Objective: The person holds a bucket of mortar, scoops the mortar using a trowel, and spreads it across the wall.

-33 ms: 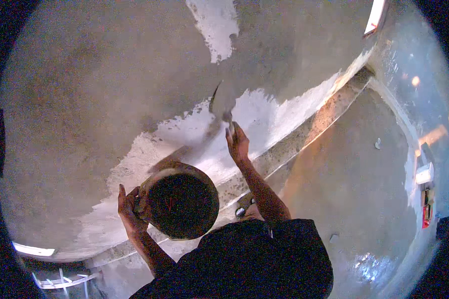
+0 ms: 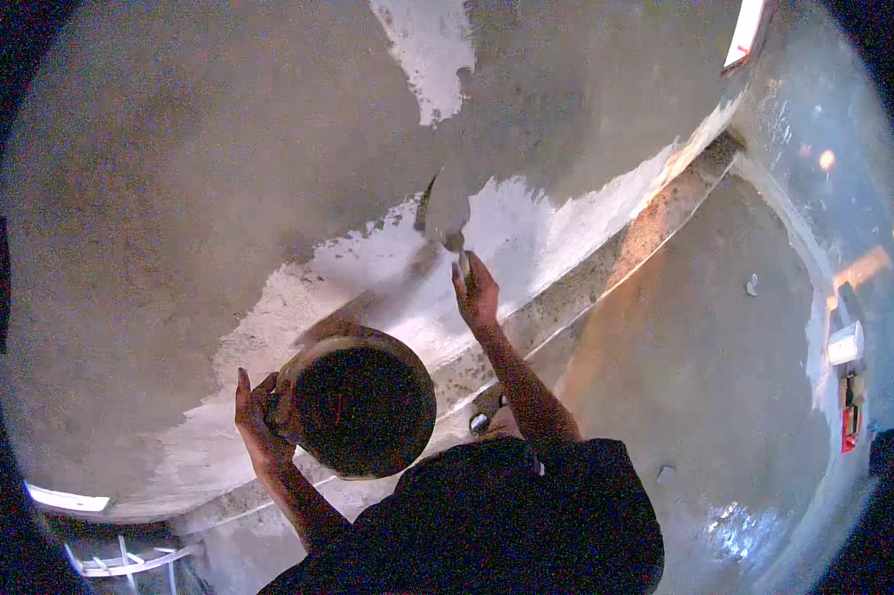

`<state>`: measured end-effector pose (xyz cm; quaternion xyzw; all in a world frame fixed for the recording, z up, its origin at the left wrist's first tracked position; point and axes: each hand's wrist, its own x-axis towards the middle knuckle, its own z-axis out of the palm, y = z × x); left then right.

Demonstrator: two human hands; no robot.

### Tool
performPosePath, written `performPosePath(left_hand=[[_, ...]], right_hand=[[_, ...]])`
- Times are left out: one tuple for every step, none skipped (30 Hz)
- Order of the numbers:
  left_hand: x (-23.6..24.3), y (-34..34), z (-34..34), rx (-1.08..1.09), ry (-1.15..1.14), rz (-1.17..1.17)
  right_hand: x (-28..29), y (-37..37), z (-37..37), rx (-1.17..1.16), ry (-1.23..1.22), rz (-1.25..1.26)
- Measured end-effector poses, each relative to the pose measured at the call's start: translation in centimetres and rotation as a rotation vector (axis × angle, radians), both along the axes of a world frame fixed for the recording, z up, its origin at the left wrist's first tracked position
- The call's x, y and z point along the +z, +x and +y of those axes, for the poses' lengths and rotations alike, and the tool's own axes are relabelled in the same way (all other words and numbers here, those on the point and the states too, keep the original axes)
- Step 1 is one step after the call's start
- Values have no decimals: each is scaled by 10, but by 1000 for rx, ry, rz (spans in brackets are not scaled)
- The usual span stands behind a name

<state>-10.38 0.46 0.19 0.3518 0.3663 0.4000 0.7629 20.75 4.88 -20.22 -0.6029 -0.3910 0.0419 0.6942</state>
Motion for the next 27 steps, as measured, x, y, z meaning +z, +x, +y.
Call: performPosePath(left_hand=[[6, 9, -4, 109, 10, 88], [11, 14, -7, 213, 19, 177], [11, 12, -7, 207, 18, 177], [11, 9, -8, 223, -4, 196], [11, 6, -8, 242, -25, 214], [10, 2, -9, 239, -28, 213], [8, -1, -9, 218, -31, 183], [7, -4, -9, 200, -33, 154], [8, 0, -11, 194, -32, 150], [10, 8, -13, 262, 37, 270], [12, 12, -15, 331, 106, 393], [11, 12, -15, 331, 105, 391], [10, 11, -14, 335, 90, 391], [11, 14, -13, 334, 80, 388], [11, 13, -13, 337, 83, 387], [11, 13, -12, 364, -4, 322], [11, 11, -11, 392, -93, 257], [9, 10, -9, 388, -90, 256], [6, 9, -7, 376, -78, 272], [5, 7, -8, 366, -67, 289], [4, 6, -9, 365, -66, 287], [4, 5, -12, 356, 54, 363], [4, 6, -14, 342, 176, 436], [6, 10, -15, 339, 176, 433], [11, 14, -16, 342, 124, 315], [16, 15, -18, 347, 74, 198], [15, 14, -16, 344, 74, 196]], right_hand=[[-7, 0, -7, -4, -1, -1], [-6, 1, -17, -11, -80, 6], [-5, 1, -23, -17, -158, 12], [-3, 4, -21, -24, -183, 76], [1, 6, -16, -27, -184, 75], [9, 9, -10, 15, -103, 235], [17, 10, -3, 59, -20, 394], [30, 10, 4, 32, -4, 336], [33, 10, 13, 26, -3, 332], [35, 8, 24, 16, 18, 343], [33, 3, 33, 6, 39, 357], [42, -12, 36, 32, 63, 370], [50, -26, 31, 182, 119, 547], [41, -35, 32, 158, 100, 407], [38, -45, 30, 142, 79, 270], [34, -49, 24, 144, 82, 270], [44, -55, 15, 243, 77, 320], [54, -56, 8, 337, 75, 368], [59, -54, 6, 334, 77, 367], [64, -50, 2, 340, 112, 436], [67, -46, -1, 346, 147, 506], [68, -37, 2, 347, 147, 576], [68, -27, 8, 314, 191, 577], [73, -20, 12, 275, 231, 594], [78, -14, 16, 236, 271, 611], [78, -9, 23, 231, 273, 618], [72, -10, 29, 227, 274, 615]])
